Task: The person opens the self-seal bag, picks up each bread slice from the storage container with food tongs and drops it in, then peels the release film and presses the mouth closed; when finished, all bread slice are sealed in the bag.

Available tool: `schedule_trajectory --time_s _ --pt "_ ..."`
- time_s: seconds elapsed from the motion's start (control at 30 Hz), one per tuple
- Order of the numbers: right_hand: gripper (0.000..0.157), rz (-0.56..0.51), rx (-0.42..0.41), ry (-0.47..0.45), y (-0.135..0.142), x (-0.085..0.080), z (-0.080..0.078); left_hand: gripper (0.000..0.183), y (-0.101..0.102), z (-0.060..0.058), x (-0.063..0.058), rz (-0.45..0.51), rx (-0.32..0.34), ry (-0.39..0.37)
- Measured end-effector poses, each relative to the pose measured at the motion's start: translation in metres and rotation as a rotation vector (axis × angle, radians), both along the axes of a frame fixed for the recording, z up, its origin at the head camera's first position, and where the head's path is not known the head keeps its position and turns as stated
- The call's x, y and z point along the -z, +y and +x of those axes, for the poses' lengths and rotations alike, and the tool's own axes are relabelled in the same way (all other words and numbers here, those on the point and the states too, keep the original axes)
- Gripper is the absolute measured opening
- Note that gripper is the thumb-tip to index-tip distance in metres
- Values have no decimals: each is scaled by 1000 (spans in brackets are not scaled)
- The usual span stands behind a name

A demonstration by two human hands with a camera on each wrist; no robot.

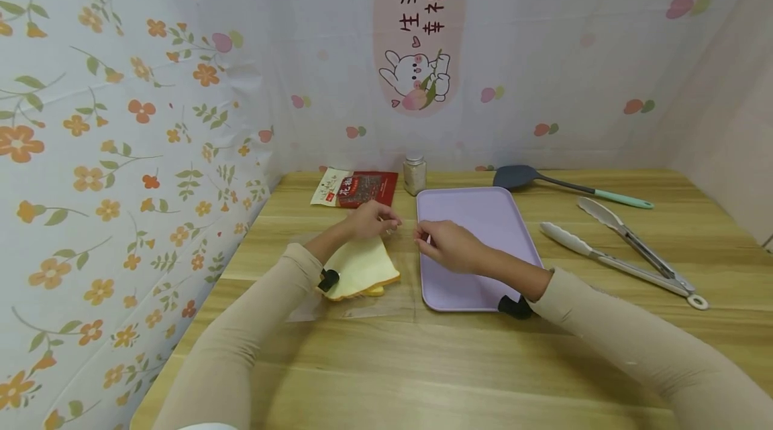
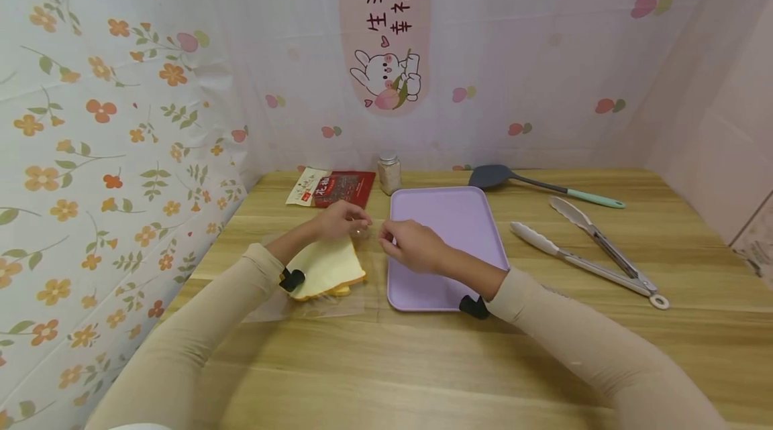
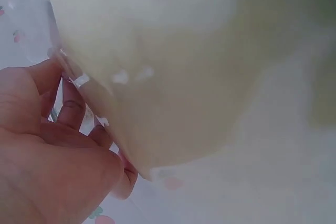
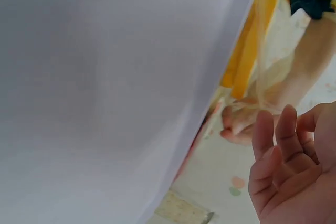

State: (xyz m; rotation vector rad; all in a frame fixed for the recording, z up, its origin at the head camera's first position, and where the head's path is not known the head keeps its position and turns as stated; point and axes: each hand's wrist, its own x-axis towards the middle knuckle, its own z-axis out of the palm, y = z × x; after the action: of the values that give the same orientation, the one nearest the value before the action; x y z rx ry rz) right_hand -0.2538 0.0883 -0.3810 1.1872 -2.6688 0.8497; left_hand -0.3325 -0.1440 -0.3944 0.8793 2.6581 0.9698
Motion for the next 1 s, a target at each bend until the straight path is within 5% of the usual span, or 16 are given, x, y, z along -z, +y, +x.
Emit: schedule_trajectory --time_s 0.43,0.77,1.0 --pt "7 -91 -194 -129 22 -18 47 16 1 1 1 0 -22 -26" --pt "11 -128 -345 -118 29 -34 82 16 -1 0 2 -35 -14 -13" --pt "8 -96 -523 -159 34 -48 108 17 -1 2 -1 -27 -18 -25"
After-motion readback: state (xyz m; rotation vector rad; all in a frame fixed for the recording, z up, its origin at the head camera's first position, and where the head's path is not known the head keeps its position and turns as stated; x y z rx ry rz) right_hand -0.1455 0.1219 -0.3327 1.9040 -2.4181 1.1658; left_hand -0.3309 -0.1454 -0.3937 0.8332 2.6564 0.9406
